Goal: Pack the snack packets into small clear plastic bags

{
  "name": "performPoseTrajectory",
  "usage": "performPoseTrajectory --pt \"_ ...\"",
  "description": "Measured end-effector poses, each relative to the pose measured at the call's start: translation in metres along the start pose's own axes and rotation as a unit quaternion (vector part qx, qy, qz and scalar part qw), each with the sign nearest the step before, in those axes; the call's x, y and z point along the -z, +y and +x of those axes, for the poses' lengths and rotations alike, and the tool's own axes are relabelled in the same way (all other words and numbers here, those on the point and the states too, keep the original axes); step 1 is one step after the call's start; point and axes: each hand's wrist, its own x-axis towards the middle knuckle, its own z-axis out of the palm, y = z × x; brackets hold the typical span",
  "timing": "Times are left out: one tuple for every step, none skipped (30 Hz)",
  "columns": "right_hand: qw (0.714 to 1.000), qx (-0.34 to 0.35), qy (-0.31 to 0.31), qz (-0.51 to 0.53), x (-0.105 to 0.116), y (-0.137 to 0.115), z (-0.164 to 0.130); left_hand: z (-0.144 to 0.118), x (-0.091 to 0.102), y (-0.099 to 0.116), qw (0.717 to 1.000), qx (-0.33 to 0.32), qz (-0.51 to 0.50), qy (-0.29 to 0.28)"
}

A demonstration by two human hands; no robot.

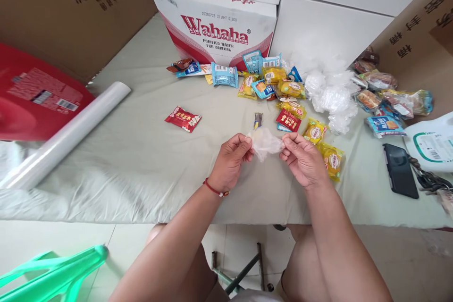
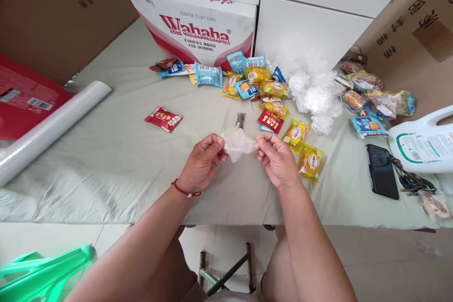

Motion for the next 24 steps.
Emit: performPoseTrajectory --pt "0.999 0.038 0.014 -0.026 0.000 0.001 -0.001 0.000 0.001 0.001 1.000 -0.003 -0.001 0.007" --pt "0.994 0.086 0.026 -0.061 0.000 0.001 -0.002 0.001 0.001 0.002 1.000 -0.007 0.002 0.014" --pt "0.985 0.137 0.030 -0.102 -0.001 0.001 -0.003 0.001 0.002 0.002 1.000 -0.011 0.008 0.021" --pt "0.972 0.182 0.022 -0.147 -0.002 0.002 -0.004 0.001 0.002 0.003 0.999 -0.015 0.015 0.025" --pt "0.958 0.214 0.003 -0.193 -0.004 0.002 -0.005 0.001 0.003 0.003 0.999 -0.018 0.022 0.024" --pt "0.943 0.234 -0.024 -0.237 -0.005 0.003 -0.006 0.000 0.003 0.003 0.999 -0.020 0.027 0.019" --pt "0.929 0.244 -0.047 -0.273 -0.007 0.004 -0.007 0.000 0.003 0.003 0.999 -0.021 0.031 0.013" --pt "0.920 0.247 -0.060 -0.300 -0.008 0.006 -0.007 -0.001 0.003 0.002 0.999 -0.023 0.032 0.007" --pt "0.917 0.243 -0.060 -0.311 -0.009 0.008 -0.007 -0.001 0.003 0.001 0.999 -0.024 0.032 0.005" --pt "0.922 0.232 -0.046 -0.305 -0.009 0.009 -0.007 -0.001 0.004 0.001 0.999 -0.027 0.030 0.006" --pt "0.935 0.215 -0.022 -0.282 -0.009 0.011 -0.006 -0.001 0.004 0.000 0.999 -0.031 0.026 0.008" --pt "0.951 0.192 0.006 -0.244 -0.008 0.012 -0.005 -0.001 0.005 0.000 0.999 -0.035 0.020 0.012" --pt "0.966 0.164 0.031 -0.196 -0.006 0.012 -0.004 -0.001 0.005 0.000 0.999 -0.037 0.012 0.016" --pt "0.979 0.133 0.050 -0.145 -0.004 0.012 -0.003 -0.001 0.005 0.000 0.999 -0.037 0.002 0.019" --pt "0.988 0.102 0.060 -0.094 -0.002 0.011 -0.001 -0.001 0.006 0.001 0.999 -0.035 -0.010 0.022" --pt "0.994 0.071 0.062 -0.047 0.000 0.009 0.001 -0.001 0.006 0.002 0.999 -0.032 -0.023 0.025" --pt "0.997 0.043 0.059 -0.006 0.002 0.007 0.002 -0.001 0.006 0.003 0.999 -0.029 -0.036 0.029" --pt "0.998 0.018 0.054 0.026 0.004 0.005 0.004 -0.001 0.007 0.004 0.998 -0.027 -0.048 0.030" --pt "0.997 -0.001 0.051 0.049 0.006 0.003 0.005 -0.001 0.007 0.005 0.998 -0.025 -0.059 0.030" --pt "0.997 -0.013 0.049 0.061 0.007 0.003 0.006 0.000 0.007 0.007 0.997 -0.022 -0.068 0.027" --pt "0.997 -0.020 0.049 0.060 0.008 0.003 0.007 0.000 0.007 0.007 0.997 -0.020 -0.074 0.023" --pt "0.997 -0.017 0.056 0.047 0.009 0.004 0.008 0.000 0.008 0.008 0.997 -0.017 -0.077 0.015" --pt "0.997 -0.002 0.072 0.023 0.010 0.005 0.009 0.001 0.008 0.008 0.997 -0.017 -0.075 0.007" --pt "0.995 0.028 0.098 -0.012 0.010 0.007 0.009 0.001 0.009 0.007 0.997 -0.023 -0.067 0.001"
